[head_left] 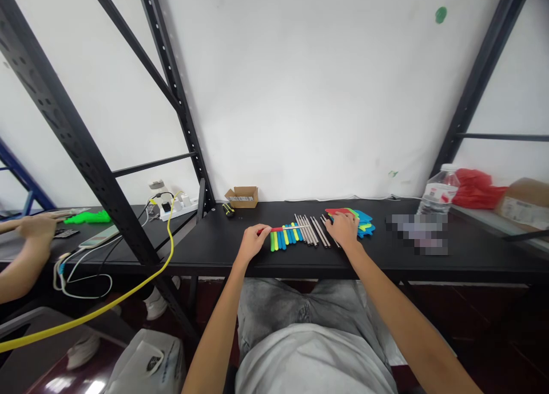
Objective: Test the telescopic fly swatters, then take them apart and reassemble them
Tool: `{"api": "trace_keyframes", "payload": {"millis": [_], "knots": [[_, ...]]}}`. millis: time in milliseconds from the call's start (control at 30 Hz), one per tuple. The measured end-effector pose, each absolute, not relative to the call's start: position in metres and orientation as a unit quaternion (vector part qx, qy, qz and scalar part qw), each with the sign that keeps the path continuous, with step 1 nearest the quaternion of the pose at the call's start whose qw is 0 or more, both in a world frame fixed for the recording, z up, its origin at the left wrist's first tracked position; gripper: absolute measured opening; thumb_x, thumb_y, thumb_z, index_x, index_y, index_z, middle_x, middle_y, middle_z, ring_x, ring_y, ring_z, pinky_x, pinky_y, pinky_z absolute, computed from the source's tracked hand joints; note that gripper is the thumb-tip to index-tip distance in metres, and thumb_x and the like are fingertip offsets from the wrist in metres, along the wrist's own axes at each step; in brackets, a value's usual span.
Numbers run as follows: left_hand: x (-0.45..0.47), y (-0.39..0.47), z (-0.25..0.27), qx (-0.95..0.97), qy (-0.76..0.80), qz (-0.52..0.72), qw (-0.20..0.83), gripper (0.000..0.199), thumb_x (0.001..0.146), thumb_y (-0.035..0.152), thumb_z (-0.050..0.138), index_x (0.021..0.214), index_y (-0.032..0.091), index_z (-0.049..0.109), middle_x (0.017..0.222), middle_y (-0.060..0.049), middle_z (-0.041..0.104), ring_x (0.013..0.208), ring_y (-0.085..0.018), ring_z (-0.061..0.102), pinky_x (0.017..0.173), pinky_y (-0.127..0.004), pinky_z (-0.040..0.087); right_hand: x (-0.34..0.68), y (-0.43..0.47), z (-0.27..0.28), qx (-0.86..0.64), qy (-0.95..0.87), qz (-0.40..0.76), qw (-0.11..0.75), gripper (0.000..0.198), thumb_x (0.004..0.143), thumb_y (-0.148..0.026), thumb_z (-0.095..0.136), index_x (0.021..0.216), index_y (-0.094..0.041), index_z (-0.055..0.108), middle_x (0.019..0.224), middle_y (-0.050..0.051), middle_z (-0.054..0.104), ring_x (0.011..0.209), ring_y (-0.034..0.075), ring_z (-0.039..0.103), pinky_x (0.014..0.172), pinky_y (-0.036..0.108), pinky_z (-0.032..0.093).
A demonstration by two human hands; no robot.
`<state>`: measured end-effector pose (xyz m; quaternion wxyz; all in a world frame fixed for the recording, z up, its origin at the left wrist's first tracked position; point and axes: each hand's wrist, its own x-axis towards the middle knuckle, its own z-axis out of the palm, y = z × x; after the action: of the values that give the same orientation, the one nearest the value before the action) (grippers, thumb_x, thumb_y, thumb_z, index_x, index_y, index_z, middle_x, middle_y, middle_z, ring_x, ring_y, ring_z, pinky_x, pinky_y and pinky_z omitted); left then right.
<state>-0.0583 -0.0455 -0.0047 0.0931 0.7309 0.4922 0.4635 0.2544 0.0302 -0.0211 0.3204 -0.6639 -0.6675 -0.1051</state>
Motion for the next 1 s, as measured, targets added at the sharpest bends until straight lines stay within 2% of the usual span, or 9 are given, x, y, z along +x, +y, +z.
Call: {"api": "trace_keyframes", "payload": {"millis": [233,400,733,867,1000], "knots": [[-0.0584,-0.045,-0.0049,0.73,0.492,0.465,0.094,0.036,0.091,0.044,0.049,0.088,0.017,0.073,0.089,-0.005,0.074,0.08,-0.019,0.065,0.074,-0.026,0.047,0.2531,0.0259,-0.0177,-0.647,-0.653,-0.129,0.373,0.038,0.084,-0.026,0.044,0.11,-0.013,0.069,0.128,0.014,0.06,0.116,0.035,0.046,0.097,0.048,0.026],[-0.0579,-0.0465,-0.0039,0.734,0.489,0.462,0.091,0.038,0.091,0.044,0.048,0.089,0.017,0.073,0.087,-0.005,0.073,0.078,-0.019,0.064,0.071,-0.026,0.045,0.2535,0.026,-0.0181,-0.636,-0.643,-0.14,0.404,0.043,0.083,-0.023,0.043,0.119,-0.01,0.062,0.132,0.016,0.056,0.117,0.034,0.044,0.099,0.048,0.026],[-0.0585,-0.0447,-0.0056,0.73,0.496,0.461,0.092,0.038,0.091,0.045,0.049,0.089,0.016,0.073,0.086,-0.005,0.073,0.076,-0.018,0.063,0.071,-0.026,0.045,0.2571,0.0275,-0.0164,-0.576,-0.627,-0.155,0.501,0.054,0.083,-0.019,0.041,0.135,-0.009,0.05,0.138,0.015,0.051,0.118,0.034,0.045,0.097,0.047,0.038],[-0.0588,-0.0441,-0.0064,0.73,0.495,0.462,0.092,0.037,0.091,0.045,0.05,0.09,0.016,0.073,0.088,-0.005,0.073,0.079,-0.019,0.064,0.074,-0.027,0.045,0.2579,0.031,-0.0167,-0.538,-0.63,-0.121,0.547,0.052,0.084,-0.017,0.038,0.134,-0.012,0.053,0.135,0.015,0.053,0.119,0.031,0.049,0.096,0.044,0.043],[-0.0585,-0.0447,-0.0055,0.73,0.496,0.461,0.092,0.037,0.091,0.044,0.05,0.09,0.016,0.073,0.088,-0.005,0.073,0.079,-0.019,0.065,0.073,-0.026,0.046,0.2576,0.0341,-0.017,-0.519,-0.611,-0.075,0.593,0.046,0.083,-0.017,0.04,0.124,-0.011,0.061,0.123,0.017,0.06,0.112,0.028,0.055,0.096,0.041,0.044]]}}
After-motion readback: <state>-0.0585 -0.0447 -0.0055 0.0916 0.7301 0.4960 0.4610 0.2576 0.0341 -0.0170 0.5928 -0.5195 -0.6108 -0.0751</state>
